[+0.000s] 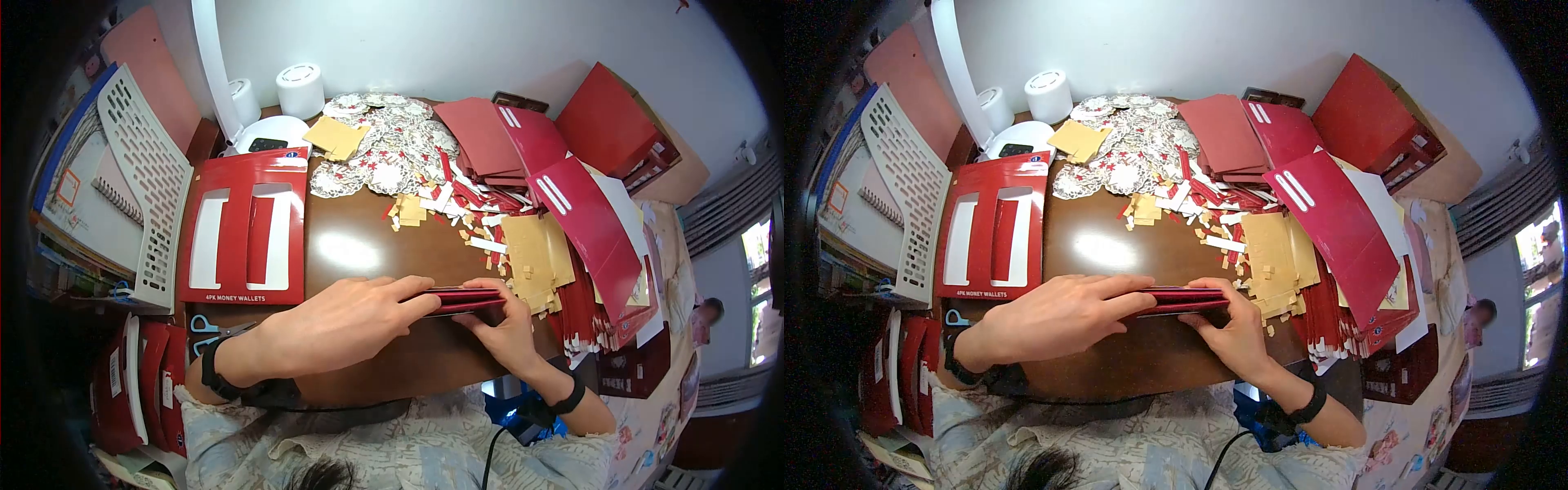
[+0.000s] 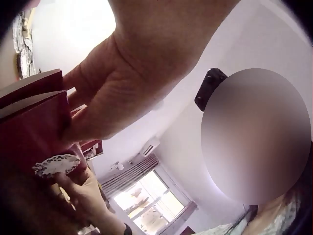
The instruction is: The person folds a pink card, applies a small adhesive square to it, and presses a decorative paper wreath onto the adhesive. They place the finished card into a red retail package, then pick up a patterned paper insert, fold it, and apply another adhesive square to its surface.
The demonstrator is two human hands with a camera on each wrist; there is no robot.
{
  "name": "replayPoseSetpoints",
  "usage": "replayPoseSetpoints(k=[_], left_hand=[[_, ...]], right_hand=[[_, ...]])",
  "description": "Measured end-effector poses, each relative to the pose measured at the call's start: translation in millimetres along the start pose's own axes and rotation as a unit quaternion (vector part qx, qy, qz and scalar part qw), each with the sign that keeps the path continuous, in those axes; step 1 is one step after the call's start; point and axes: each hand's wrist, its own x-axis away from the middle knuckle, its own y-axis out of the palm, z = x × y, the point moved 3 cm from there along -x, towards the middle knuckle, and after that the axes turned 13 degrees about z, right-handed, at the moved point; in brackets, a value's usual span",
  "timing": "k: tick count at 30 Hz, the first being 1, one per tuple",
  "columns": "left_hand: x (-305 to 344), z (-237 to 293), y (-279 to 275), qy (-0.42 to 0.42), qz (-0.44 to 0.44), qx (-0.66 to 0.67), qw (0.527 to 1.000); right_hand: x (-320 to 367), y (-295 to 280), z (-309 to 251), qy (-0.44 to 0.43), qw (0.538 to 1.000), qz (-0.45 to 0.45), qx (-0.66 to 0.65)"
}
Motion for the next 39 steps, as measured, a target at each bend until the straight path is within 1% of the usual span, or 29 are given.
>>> replayPoseSetpoints(k=[1, 3, 4, 6, 7, 9, 12, 13, 14, 15, 16, 17, 18, 20, 22, 24, 25, 26, 28, 29, 30, 32, 34, 36, 37, 39], left_hand=[[0.2, -1.2, 0.7, 0.0, 0.001, 0.0, 1.0], [1.2, -1.7, -1.5, 0.038, 0.041, -0.002, 0.998], [1.6, -1.6, -3.7, 0.038, 0.042, -0.002, 0.998], [1.8, -1.5, -8.2, 0.01, -0.003, -0.005, 1.0], [1.5, -0.1, -13.2, 0.011, -0.003, -0.007, 1.0], [1.5, 0.4, -20.0, -0.02, -0.032, 0.002, 0.999], [1.4, -3.6, -20.1, -0.024, -0.021, -0.016, 0.999], [1.1, -3.5, -20.5, -0.023, -0.019, -0.015, 0.999], [0.3, -2.9, -20.8, -0.022, -0.024, -0.021, 0.999], [-0.3, -2.4, -20.9, -0.02, -0.03, -0.028, 0.999], [-0.2, -2.5, -20.2, -0.019, -0.029, -0.029, 0.999], [-0.1, -3.3, -19.2, -0.012, -0.021, -0.035, 0.999], [0.1, -4.0, -18.7, -0.006, -0.012, -0.041, 0.999], [0.5, -4.1, -18.1, -0.001, -0.005, -0.051, 0.999], [0.3, -4.9, -16.8, 0.005, 0.003, -0.062, 0.998], [1.3, -4.7, -15.1, 0.014, 0.023, -0.036, 0.999], [1.8, -4.1, -15.4, 0.015, 0.023, -0.038, 0.999], [2.0, -3.3, -15.5, 0.015, 0.023, -0.034, 0.999], [2.3, -2.5, -15.4, 0.014, 0.024, -0.033, 0.999], [2.1, -2.8, -15.0, 0.011, 0.024, -0.032, 0.999], [2.0, -3.2, -14.7, 0.008, 0.023, -0.03, 0.999], [2.2, -3.8, -14.5, 0.011, 0.024, -0.033, 0.999], [2.6, -4.0, -14.7, 0.013, 0.023, -0.035, 0.999], [2.8, -3.2, -14.2, 0.025, 0.027, -0.036, 0.999], [2.6, -3.2, -14.5, 0.023, 0.027, -0.037, 0.999], [2.4, -3.3, -14.3, 0.016, 0.011, -0.053, 0.998]], right_hand=[[-0.1, -0.3, 0.0, -0.001, 1.0, 0.0, 0.0], [-0.1, 0.6, 0.6, 0.007, 0.999, -0.028, 0.021], [-0.6, 1.6, 0.7, 0.006, 0.999, -0.028, 0.021], [-1.6, 5.5, 1.3, 0.02, 0.998, -0.045, -0.025], [-4.3, 3.8, -3.7, 0.018, 0.999, -0.045, -0.025], [-12.2, -1.2, -27.1, -0.1, 0.988, -0.1, 0.065], [-23.9, -21.0, -38.7, -0.083, 0.99, -0.1, 0.055], [-30.7, -29.4, -43.8, -0.112, 0.986, -0.091, 0.079], [-37.3, -33.1, -50.3, -0.113, 0.986, -0.091, 0.081], [-44.2, -37.2, -57.9, -0.149, 0.971, -0.059, 0.175], [-51.1, -39.4, -63.3, -0.185, 0.945, -0.026, 0.267], [-57.8, -37.1, -65.7, -0.227, 0.938, 0.002, 0.263], [-65.6, -34.9, -62.2, -0.229, 0.937, 0.005, 0.263], [-78.1, -29.3, -55.5, -0.304, 0.896, 0.013, 0.323], [-88.5, -18.9, -52.2, -0.299, 0.896, 0.021, 0.329], [-103.8, -10.8, -38.2, -0.263, 0.894, 0.011, 0.362], [-113.6, -7.6, -29.7, -0.278, 0.878, 0.008, 0.389], [-123.8, -4.6, -18.9, -0.279, 0.878, 0.009, 0.388], [-142.8, 1.2, -2.9, -0.339, 0.842, 0.054, 0.416], [-151.9, 3.5, 2.2, -0.353, 0.829, 0.054, 0.431], [-158.8, 5.9, 6.6, -0.356, 0.828, 0.054, 0.429], [-169.2, 9.9, 15.7, -0.362, 0.803, 0.071, 0.468], [-172.5, 9.5, 17.0, -0.368, 0.799, 0.076, 0.469], [-175.0, 8.0, 19.3, -0.359, 0.802, 0.046, 0.476], [-173.6, 9.1, 17.2, -0.411, 0.777, 0.087, 0.468], [-171.3, 8.2, 12.0, -0.406, 0.786, 0.084, 0.459]])
